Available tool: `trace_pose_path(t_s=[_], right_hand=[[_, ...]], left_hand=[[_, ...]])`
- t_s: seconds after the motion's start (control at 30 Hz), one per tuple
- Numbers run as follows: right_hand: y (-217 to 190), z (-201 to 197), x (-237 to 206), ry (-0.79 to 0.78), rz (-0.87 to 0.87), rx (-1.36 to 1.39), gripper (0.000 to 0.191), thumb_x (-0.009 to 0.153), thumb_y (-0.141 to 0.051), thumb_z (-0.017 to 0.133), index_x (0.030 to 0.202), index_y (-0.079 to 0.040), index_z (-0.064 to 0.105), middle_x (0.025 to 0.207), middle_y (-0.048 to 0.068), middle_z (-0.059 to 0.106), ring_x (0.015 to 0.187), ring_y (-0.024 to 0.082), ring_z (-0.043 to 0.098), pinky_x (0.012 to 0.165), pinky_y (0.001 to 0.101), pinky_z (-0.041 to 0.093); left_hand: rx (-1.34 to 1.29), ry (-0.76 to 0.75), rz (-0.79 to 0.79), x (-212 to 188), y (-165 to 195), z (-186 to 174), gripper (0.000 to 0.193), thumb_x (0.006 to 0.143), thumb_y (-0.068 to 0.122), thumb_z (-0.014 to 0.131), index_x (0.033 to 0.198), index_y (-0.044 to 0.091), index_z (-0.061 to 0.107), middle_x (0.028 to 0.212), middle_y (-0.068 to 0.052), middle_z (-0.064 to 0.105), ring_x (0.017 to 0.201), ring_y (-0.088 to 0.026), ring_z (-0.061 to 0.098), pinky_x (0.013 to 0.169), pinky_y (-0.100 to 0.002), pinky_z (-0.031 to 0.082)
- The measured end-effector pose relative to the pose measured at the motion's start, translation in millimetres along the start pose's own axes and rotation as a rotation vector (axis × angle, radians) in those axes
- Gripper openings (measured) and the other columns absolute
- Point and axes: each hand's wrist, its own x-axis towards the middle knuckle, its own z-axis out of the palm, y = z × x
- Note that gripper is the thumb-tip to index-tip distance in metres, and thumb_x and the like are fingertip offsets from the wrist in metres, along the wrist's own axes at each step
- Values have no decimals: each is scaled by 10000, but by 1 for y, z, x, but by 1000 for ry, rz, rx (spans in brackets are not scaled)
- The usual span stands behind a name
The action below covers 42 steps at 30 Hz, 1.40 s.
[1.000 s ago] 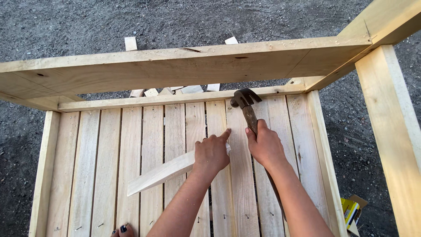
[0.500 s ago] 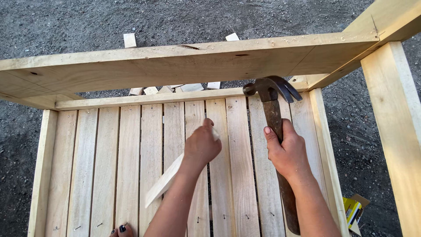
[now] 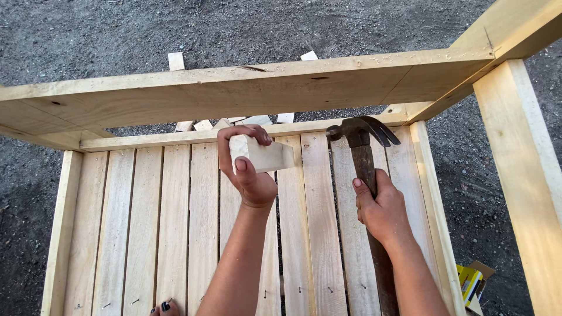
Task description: The person holds a claw hammer in one hand and a small rectangular wood block in the other, positioning the block against the slatted surface of an unfinished wooden frame and hammering on it. They repeatedly reposition the block and hammer at different spots across the slatted panel, with a box of fasteners nearby.
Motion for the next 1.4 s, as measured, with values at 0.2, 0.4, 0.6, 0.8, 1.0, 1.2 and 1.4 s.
trace_pose_path(t_s=[0.2,0.4,0.6,0.8,1.0,1.2,1.4], right_hand=[[1,-3,-4,-10,21,-73,276,985,-331,610,999,-56,587,580,49,605,471,139,573,467,325,475],[-31,-24,-33,-126,-222,285,247,972,-262,622,969,-20,573,635,20,590,484,117,555,449,287,458],[-106,-75,-72,-134,-572,-194,224,935,-247,678,1042,-61,612,625,41,596,478,164,544,467,329,460],[-136,-85,-70,-177,-564,-650,290,907,-355,711,1000,-103,601,569,114,632,532,323,634,502,433,452],[-159,-74,-78,-251,-362,-774,251,945,-379,653,1037,-155,587,583,88,649,514,285,651,526,428,483],[-162,-82,-87,-176,-667,-552,366,925,-371,655,1160,-101,576,577,81,642,490,275,635,442,432,464],[-125,-75,-67,-245,-415,-746,318,945,-427,680,1042,-139,588,556,100,627,502,291,634,514,426,463]], left_hand=[[12,-2,-17,-24,-16,5,582,994,599,572,1082,28,501,940,-108,555,884,-198,563,826,-353,489],[16,-203,-91,2,-23,6,625,959,602,650,1214,55,485,1067,-77,562,1009,-192,574,951,-352,499],[755,-486,-66,18,-6,-6,541,788,276,930,1144,57,588,1120,-80,586,1048,-284,639,862,-395,542],[659,-542,4,19,-1,9,649,692,242,940,1248,94,639,1228,-82,587,1156,-295,642,935,-397,554],[669,-597,-171,19,-1,10,745,594,283,989,1240,134,649,1246,-61,605,1170,-280,662,964,-376,566],[640,-614,-90,20,-7,6,878,531,308,1008,1300,121,629,1359,-83,586,1267,-313,582,1016,-418,525],[740,-708,-637,20,-10,0,639,627,216,950,1215,146,709,1160,-49,788,1107,-268,739,964,-381,598]])
